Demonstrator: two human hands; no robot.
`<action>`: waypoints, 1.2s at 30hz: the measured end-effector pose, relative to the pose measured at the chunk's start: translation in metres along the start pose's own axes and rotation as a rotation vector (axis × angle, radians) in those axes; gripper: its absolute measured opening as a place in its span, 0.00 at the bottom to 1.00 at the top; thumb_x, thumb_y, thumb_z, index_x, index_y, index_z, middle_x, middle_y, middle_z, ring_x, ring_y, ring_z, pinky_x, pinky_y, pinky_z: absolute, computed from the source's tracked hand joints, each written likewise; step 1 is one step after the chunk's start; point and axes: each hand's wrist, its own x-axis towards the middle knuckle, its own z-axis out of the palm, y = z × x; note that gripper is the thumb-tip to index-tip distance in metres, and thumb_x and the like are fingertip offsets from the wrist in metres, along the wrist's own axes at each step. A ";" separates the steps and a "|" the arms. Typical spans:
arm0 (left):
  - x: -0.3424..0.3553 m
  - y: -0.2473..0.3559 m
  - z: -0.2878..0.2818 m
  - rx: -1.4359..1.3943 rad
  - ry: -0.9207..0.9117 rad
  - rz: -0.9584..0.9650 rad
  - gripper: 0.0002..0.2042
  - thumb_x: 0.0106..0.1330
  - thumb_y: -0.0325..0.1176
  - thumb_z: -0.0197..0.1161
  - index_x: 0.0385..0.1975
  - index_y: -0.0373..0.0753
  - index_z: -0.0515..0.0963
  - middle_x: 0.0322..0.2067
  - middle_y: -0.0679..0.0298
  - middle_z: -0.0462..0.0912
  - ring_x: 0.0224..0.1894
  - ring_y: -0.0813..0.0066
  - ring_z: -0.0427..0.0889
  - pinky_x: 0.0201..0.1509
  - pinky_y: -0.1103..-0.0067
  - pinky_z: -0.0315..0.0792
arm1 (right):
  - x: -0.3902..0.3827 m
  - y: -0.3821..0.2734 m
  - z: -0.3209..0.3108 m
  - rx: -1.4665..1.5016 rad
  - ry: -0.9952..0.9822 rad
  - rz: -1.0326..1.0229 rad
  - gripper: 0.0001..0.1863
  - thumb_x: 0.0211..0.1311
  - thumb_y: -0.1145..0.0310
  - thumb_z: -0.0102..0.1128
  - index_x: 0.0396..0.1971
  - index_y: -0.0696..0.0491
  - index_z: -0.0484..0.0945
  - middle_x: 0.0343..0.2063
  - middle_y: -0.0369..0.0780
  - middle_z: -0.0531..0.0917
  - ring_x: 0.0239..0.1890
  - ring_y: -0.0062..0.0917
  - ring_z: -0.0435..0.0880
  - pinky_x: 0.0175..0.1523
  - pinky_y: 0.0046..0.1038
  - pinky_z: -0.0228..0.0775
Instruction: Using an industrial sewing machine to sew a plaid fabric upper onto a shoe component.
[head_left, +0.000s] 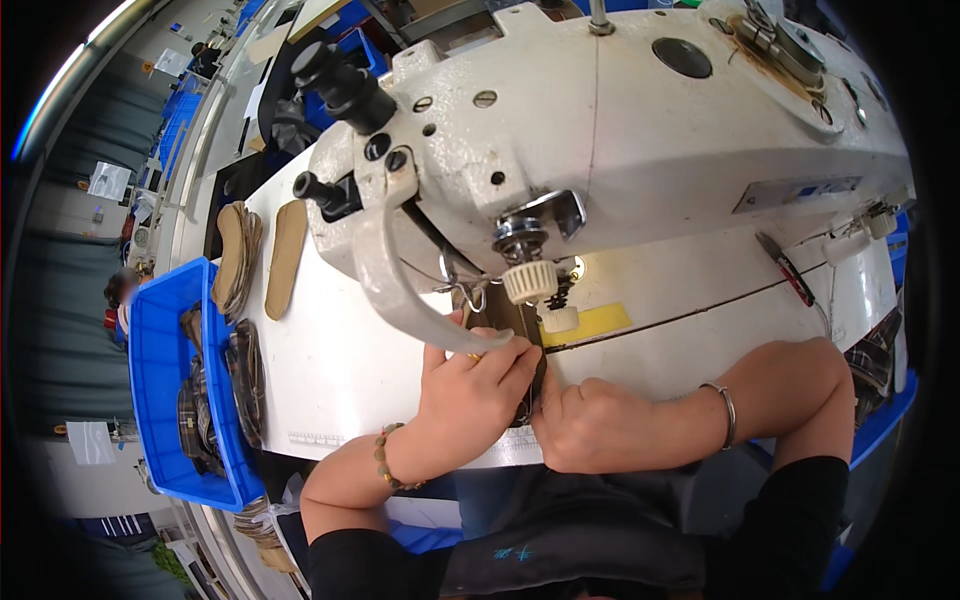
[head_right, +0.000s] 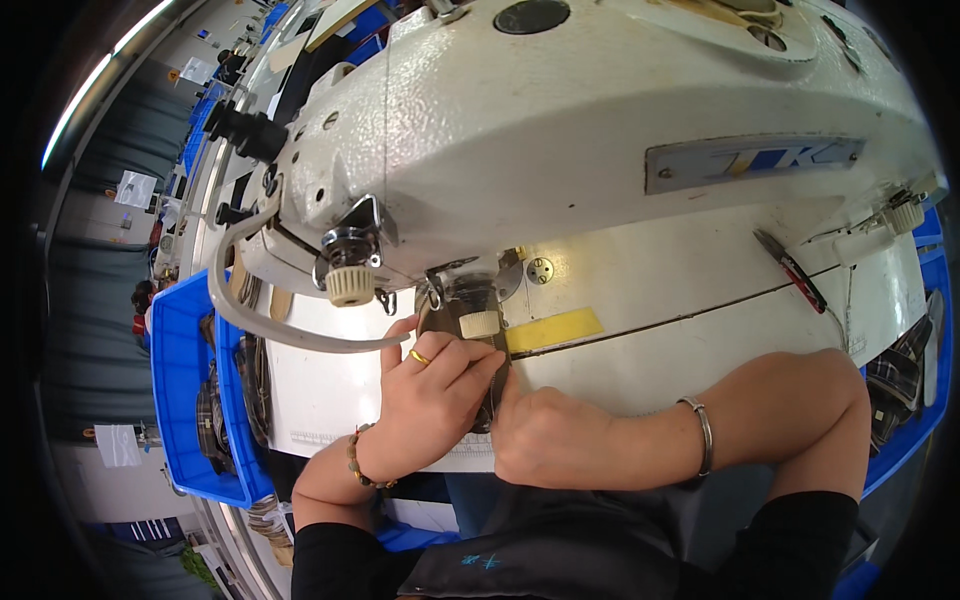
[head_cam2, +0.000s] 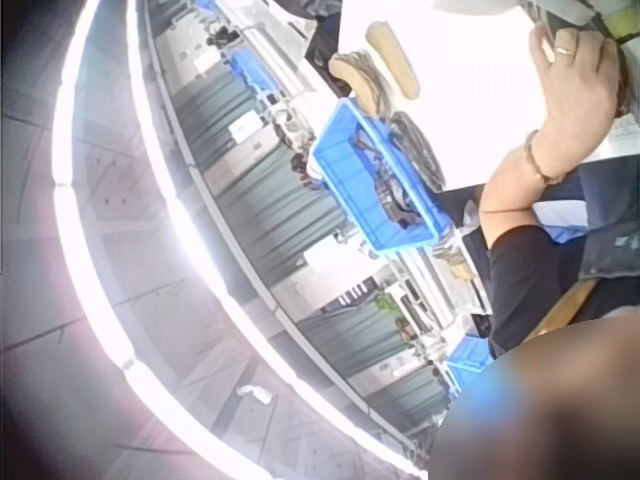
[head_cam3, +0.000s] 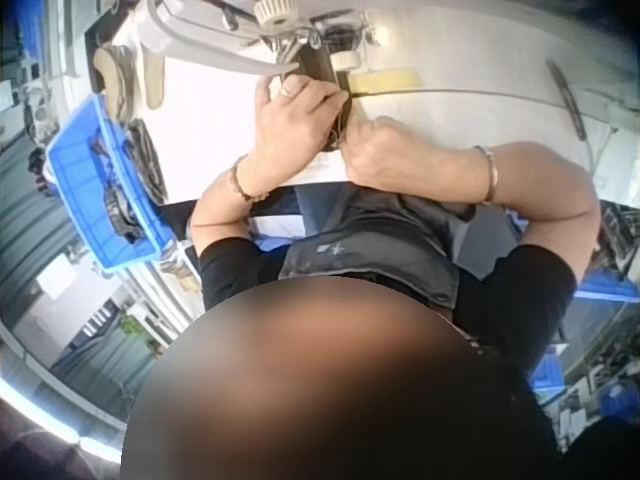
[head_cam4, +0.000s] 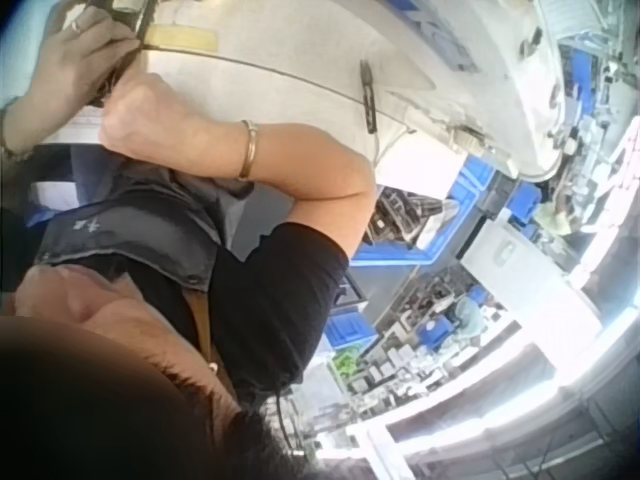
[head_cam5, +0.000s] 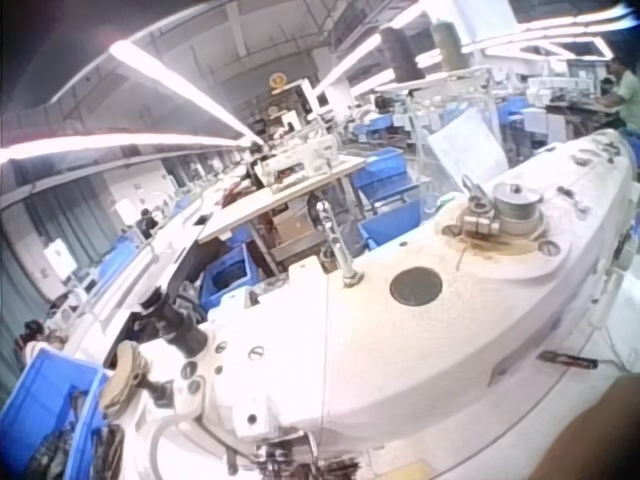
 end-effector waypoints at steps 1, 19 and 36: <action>-0.001 0.001 0.002 -0.073 0.003 -0.047 0.14 0.46 0.26 0.68 0.35 0.44 0.85 0.36 0.75 0.82 0.38 0.74 0.77 0.59 0.60 0.63 | -0.001 -0.001 0.002 -0.029 0.003 0.007 0.15 0.36 0.65 0.58 0.19 0.64 0.82 0.29 0.66 0.83 0.14 0.22 0.75 0.15 0.22 0.60; 0.009 -0.025 0.016 -0.351 0.080 -0.139 0.10 0.46 0.23 0.70 0.30 0.42 0.86 0.28 0.71 0.78 0.35 0.67 0.75 0.50 0.65 0.63 | 0.003 0.016 0.019 -0.132 0.060 -0.012 0.15 0.38 0.71 0.60 0.23 0.68 0.81 0.30 0.63 0.83 0.13 0.22 0.76 0.13 0.22 0.61; 0.001 -0.016 0.005 0.022 0.006 -0.074 0.11 0.53 0.27 0.69 0.35 0.49 0.85 0.35 0.76 0.80 0.42 0.72 0.78 0.59 0.53 0.57 | 0.006 0.028 0.019 -0.049 0.056 0.068 0.14 0.38 0.69 0.61 0.23 0.65 0.81 0.23 0.55 0.82 0.15 0.24 0.77 0.15 0.24 0.66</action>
